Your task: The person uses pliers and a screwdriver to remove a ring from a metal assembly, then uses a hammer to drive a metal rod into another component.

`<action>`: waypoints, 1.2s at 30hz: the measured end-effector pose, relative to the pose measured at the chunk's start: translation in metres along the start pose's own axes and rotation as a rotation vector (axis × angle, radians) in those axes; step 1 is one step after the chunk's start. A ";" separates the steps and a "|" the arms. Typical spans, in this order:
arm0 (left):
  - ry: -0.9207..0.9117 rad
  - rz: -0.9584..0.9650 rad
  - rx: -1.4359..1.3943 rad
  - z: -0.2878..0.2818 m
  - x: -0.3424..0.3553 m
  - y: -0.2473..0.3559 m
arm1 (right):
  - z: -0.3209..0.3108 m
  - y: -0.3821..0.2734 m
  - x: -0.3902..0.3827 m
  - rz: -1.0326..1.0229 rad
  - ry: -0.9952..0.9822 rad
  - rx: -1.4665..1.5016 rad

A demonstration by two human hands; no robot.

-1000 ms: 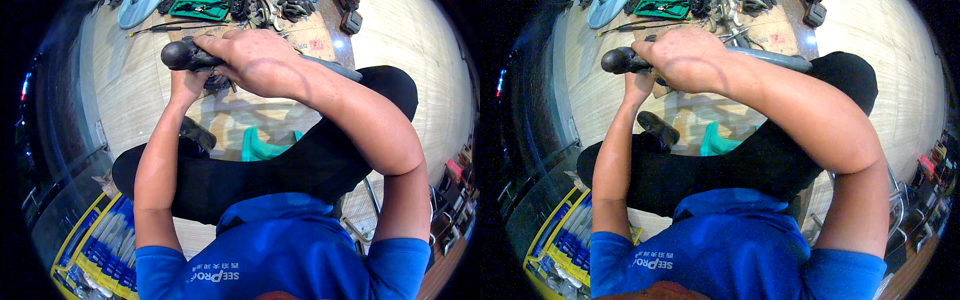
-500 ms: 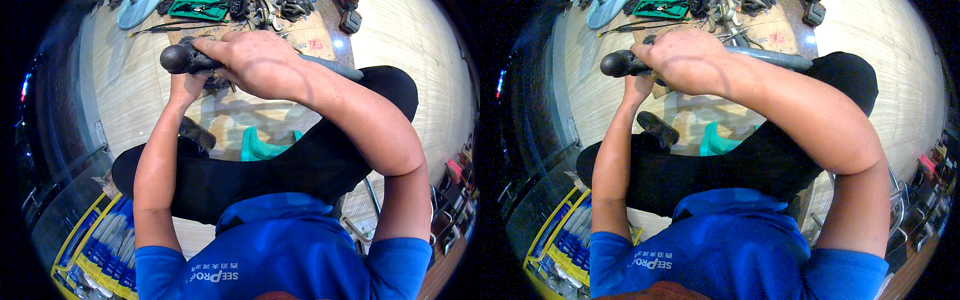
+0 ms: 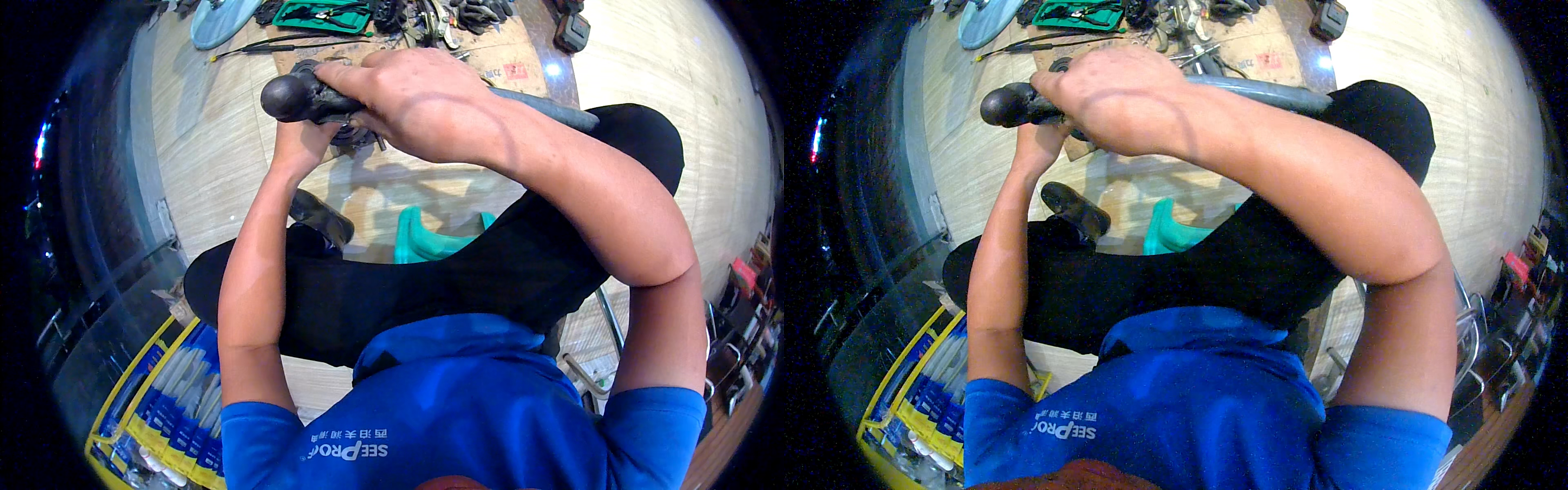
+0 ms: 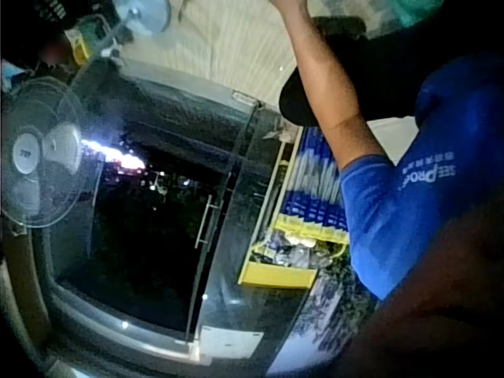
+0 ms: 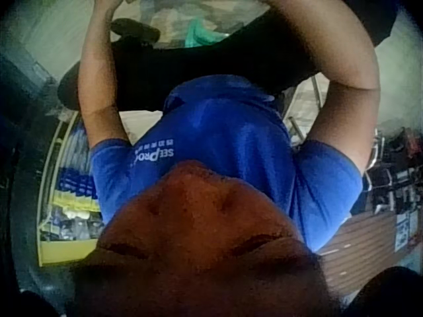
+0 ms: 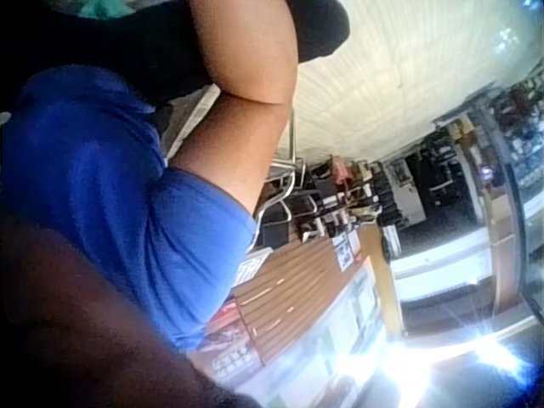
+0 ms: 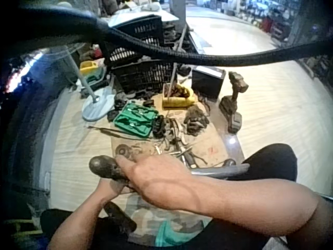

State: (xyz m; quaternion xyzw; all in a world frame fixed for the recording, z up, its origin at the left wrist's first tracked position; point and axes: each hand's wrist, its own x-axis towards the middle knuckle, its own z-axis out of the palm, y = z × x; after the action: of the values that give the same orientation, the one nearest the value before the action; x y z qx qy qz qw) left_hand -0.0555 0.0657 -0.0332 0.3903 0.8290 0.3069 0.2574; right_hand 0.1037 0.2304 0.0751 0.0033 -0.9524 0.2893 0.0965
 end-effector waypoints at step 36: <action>-0.102 -0.117 0.003 -0.001 -0.021 0.016 | -0.006 -0.007 0.001 0.127 -0.212 -0.010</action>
State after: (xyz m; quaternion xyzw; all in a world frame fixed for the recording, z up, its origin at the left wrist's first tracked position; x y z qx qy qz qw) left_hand -0.0366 0.0562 -0.0174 0.3568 0.8366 0.2700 0.3160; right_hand 0.1045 0.2276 0.0836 -0.0269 -0.9569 0.2883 -0.0233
